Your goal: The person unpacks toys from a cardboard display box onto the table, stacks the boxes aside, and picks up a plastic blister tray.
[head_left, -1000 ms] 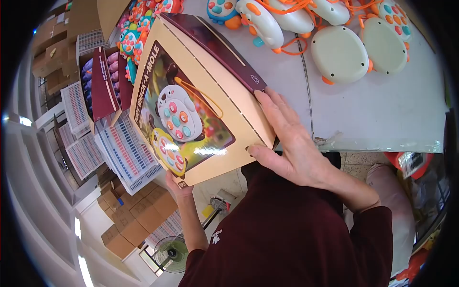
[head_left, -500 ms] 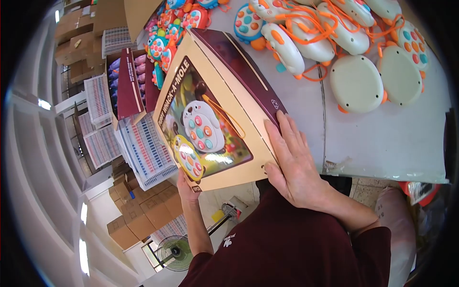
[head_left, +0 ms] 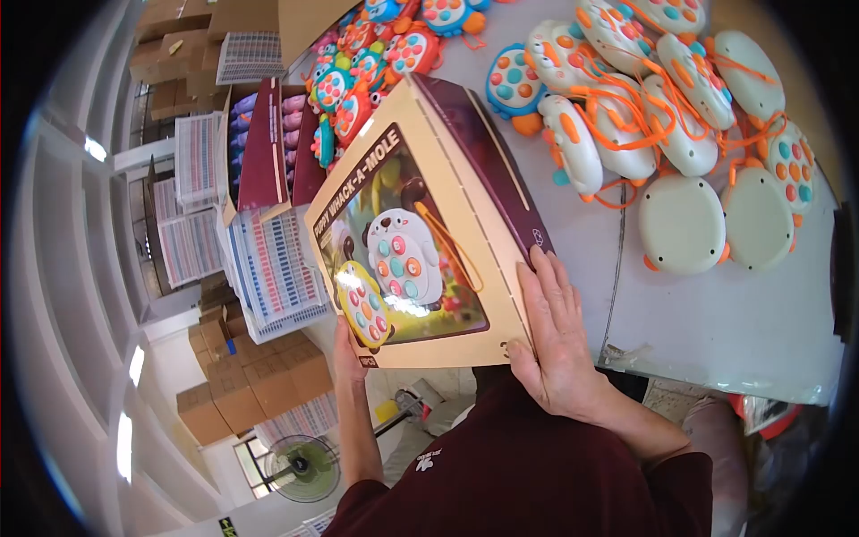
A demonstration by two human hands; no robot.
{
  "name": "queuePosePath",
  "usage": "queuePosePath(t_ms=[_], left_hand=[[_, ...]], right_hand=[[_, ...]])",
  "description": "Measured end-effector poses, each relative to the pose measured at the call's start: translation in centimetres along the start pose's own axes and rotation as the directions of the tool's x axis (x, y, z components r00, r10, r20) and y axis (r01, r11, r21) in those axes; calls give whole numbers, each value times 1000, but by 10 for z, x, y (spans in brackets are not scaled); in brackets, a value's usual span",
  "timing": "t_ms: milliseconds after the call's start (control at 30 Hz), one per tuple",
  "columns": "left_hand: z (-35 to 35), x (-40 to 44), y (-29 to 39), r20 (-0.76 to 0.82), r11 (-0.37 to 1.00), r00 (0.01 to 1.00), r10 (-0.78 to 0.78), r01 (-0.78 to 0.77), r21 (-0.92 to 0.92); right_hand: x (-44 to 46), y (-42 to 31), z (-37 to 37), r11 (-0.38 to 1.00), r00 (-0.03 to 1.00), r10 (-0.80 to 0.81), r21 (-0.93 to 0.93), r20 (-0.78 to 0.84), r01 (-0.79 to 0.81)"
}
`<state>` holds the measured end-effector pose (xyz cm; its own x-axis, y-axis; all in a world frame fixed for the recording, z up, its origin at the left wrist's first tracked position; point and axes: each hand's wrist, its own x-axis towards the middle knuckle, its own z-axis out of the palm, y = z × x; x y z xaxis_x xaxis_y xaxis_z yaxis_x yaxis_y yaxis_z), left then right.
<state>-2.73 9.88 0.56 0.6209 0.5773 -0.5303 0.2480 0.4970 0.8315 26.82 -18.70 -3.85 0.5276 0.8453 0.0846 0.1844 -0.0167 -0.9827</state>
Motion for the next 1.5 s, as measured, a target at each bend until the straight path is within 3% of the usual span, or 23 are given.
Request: queuePosePath(t_ms=[33, 100, 133, 167, 233, 400, 700, 767, 933, 1033, 1067, 1167, 1300, 1500], left_hand=[[7, -1, -2, -9, 1000, 1000, 14, -14, -15], [28, 2, -2, -332, 991, 942, 53, -9, 133], [4, 0, -5, -199, 999, 980, 3, 5, 42], [12, -1, -7, -209, 1000, 978, 27, -23, 19], [28, 7, -8, -397, 999, 916, 52, -48, 19], [20, 10, -8, -322, 998, 947, -10, -12, -67], [28, 13, -6, -205, 962, 978, 28, -82, -260], [27, 13, -5, -173, 973, 985, 26, -65, -221], [24, 16, -9, -159, 962, 987, 10, -53, -267], [24, 16, -9, -112, 961, 993, 23, -53, -272], [23, 17, -10, -111, 957, 994, 23, -54, -286], [26, 15, -8, -119, 963, 992, 34, -64, -261], [23, 16, -8, -50, 967, 996, 73, -83, -241], [18, 19, -12, -19, 970, 995, 98, -100, -222]], right_hand=[[0, 0, 1, 1000, 1000, 10, 11, -7, -10], [1, -4, 0, 1000, 1000, 5, 11, -1, -5], [1, -6, -1, 999, 1000, 28, 28, 0, -28], [2, -7, -3, 998, 999, 45, 42, 3, -45], [2, -7, -2, 1000, 999, 10, -1, 30, -10], [4, -8, 0, 999, 999, 19, 43, 35, -20], [9, -20, -2, 990, 999, 10, 138, 34, -14], [11, -20, -2, 989, 999, -3, 151, 44, -4], [20, -34, -3, 956, 990, 104, 263, 99, -126], [30, -49, 2, 975, 984, 171, 135, 42, -175], [35, -59, 4, 979, 995, 89, 182, 40, -95], [33, -52, 11, 989, 999, 45, 141, -32, -40], [34, -53, 12, 992, 992, 118, 44, -34, -116], [34, -50, 14, 999, 997, 44, 3, -67, -44]])
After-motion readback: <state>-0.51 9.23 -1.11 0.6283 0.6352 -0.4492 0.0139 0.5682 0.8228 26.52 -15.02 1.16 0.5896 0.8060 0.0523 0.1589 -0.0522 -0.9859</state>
